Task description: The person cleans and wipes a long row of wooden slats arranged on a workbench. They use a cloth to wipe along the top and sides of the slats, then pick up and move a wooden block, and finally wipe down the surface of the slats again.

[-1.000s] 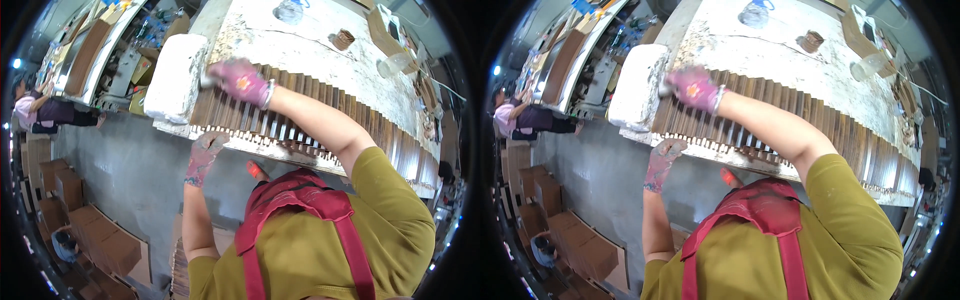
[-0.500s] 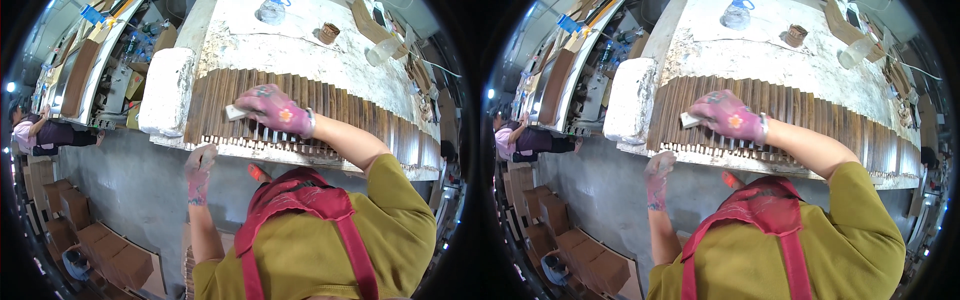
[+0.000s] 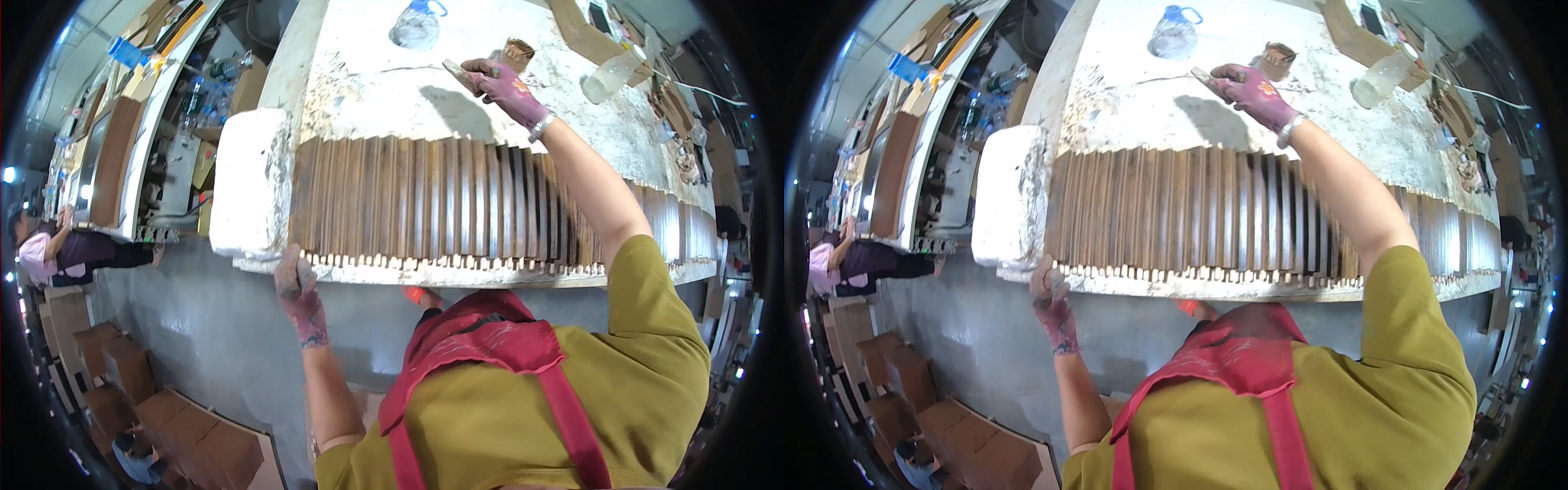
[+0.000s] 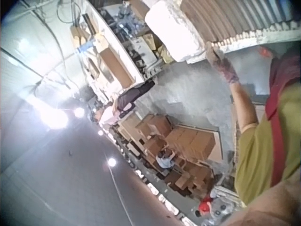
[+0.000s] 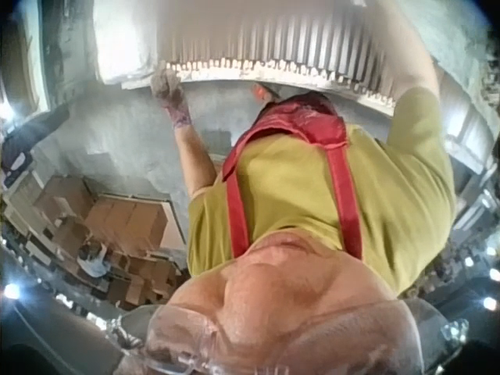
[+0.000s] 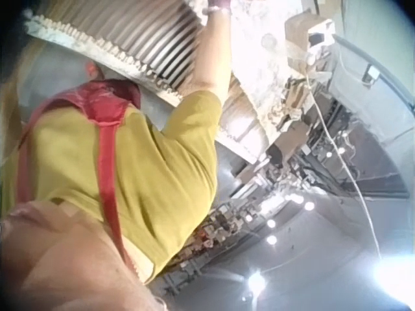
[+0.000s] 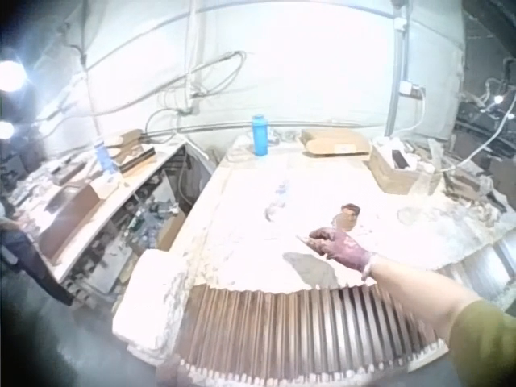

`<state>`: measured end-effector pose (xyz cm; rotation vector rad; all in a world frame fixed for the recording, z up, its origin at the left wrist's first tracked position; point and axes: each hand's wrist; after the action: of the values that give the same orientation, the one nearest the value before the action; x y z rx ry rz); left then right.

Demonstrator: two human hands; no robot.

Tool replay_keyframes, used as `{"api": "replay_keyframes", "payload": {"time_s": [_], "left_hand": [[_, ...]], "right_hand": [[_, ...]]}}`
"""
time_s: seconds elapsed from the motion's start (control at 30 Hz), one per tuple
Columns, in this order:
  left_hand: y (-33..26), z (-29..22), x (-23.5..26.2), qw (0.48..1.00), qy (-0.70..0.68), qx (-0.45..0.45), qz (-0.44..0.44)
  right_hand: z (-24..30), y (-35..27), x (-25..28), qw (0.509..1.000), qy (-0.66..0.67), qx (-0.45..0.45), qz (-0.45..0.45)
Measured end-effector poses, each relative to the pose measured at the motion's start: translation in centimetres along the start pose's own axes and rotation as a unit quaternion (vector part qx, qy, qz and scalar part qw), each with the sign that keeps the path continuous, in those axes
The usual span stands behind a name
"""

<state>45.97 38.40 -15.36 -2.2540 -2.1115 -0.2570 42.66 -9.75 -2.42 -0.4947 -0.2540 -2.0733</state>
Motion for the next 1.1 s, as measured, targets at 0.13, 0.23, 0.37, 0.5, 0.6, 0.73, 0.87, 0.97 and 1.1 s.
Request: {"api": "replay_keyframes", "payload": {"time_s": [0.13, 0.23, 0.37, 0.5, 0.6, 0.73, 0.87, 0.97, 1.1], "left_hand": [[-0.3, -1.4, -0.9, 0.994, -0.106, 0.002, 0.004], [-0.2, -0.5, -0.8, 1.0, -0.023, 0.003, -0.005], [-0.4, -2.0, -1.6, 0.999, 0.037, 0.011, -0.029], [-0.4, -1.5, -1.4, 0.998, 0.04, 0.025, -0.039], [-0.5, -1.1, -1.3, 0.999, -0.008, 0.037, -0.034], [-0.4, -1.5, -1.3, 0.993, 0.113, -0.013, -0.025], [-2.3, -6.3, -3.6, 0.975, 0.212, -0.061, -0.005], [-2.9, -6.9, -3.7, 0.96, 0.259, -0.108, -0.006], [-0.1, 0.9, -0.8, 0.997, 0.028, -0.064, -0.024]], "right_hand": [[-4.8, 5.6, 1.5, 0.984, 0.083, -0.12, -0.105], [-9.7, 9.6, 2.3, 0.984, 0.083, -0.095, -0.127], [-7.4, 10.4, -0.7, 0.951, -0.206, -0.007, -0.231], [-7.9, 10.8, -1.9, 0.918, -0.372, 0.013, -0.14], [-6.9, 8.9, -1.3, 0.917, -0.393, 0.055, -0.052], [-3.7, 2.7, 1.5, 0.901, -0.393, 0.17, -0.074], [-4.9, -6.1, 6.1, 0.962, -0.176, 0.207, -0.033], [-6.2, -12.2, 9.7, 0.969, -0.157, 0.188, -0.026], [-7.0, -20.3, 15.7, 0.983, -0.142, 0.103, -0.05]]}}
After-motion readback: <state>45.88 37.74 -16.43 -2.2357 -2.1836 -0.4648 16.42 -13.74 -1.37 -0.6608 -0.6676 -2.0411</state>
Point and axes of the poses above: each hand's wrist, its own y-axis towards the middle knuckle, its own x-axis out of the back of the hand, z = x × y, and after that the axes turned 6 degrees about -z, right-handed
